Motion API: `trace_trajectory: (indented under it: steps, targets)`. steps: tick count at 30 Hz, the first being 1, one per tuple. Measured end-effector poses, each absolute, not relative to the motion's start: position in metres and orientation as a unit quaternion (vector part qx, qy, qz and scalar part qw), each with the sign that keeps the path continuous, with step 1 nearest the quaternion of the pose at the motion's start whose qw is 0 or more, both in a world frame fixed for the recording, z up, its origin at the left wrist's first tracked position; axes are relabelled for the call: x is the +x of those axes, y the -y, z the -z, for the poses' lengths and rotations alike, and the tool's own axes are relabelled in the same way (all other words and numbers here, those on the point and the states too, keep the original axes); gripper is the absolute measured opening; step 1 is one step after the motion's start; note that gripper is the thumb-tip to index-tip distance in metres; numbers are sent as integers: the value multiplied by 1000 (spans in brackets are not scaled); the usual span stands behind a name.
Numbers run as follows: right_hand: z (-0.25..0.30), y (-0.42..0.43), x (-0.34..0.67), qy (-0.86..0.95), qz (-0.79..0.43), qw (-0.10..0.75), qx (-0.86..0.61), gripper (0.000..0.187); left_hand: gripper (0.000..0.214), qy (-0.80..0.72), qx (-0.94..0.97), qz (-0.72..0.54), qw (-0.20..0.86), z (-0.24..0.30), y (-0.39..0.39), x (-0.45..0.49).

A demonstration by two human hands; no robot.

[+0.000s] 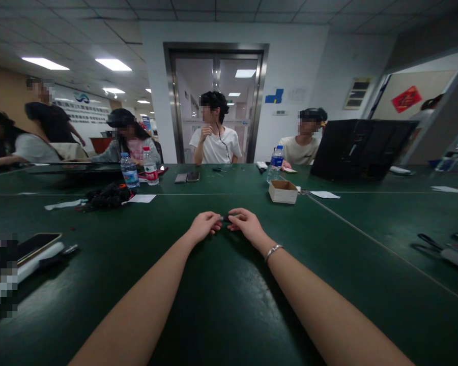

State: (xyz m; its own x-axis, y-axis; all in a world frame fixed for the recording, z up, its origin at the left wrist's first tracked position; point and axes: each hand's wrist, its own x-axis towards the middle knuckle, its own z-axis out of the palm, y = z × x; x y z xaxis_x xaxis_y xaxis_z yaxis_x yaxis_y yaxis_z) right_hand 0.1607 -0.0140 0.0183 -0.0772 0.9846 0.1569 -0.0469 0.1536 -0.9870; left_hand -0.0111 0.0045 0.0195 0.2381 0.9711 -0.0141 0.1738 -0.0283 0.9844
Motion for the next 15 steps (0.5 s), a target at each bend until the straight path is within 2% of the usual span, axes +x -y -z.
trace_trajectory:
  steps: [8, 13, 15]
  targets:
    - [-20, 15, 160, 552, -487, 520, -433, 25, 20, -419, 628, -428, 497, -23, 4, -13]
    - [-20, 17, 160, 553, -492, 522, -424, 24, 34, -425, 619, -439, 493, -27, 6, -13]
    - [-21, 18, 160, 551, -493, 524, -422, 24, 31, -439, 625, -424, 487, -26, 4, -12]
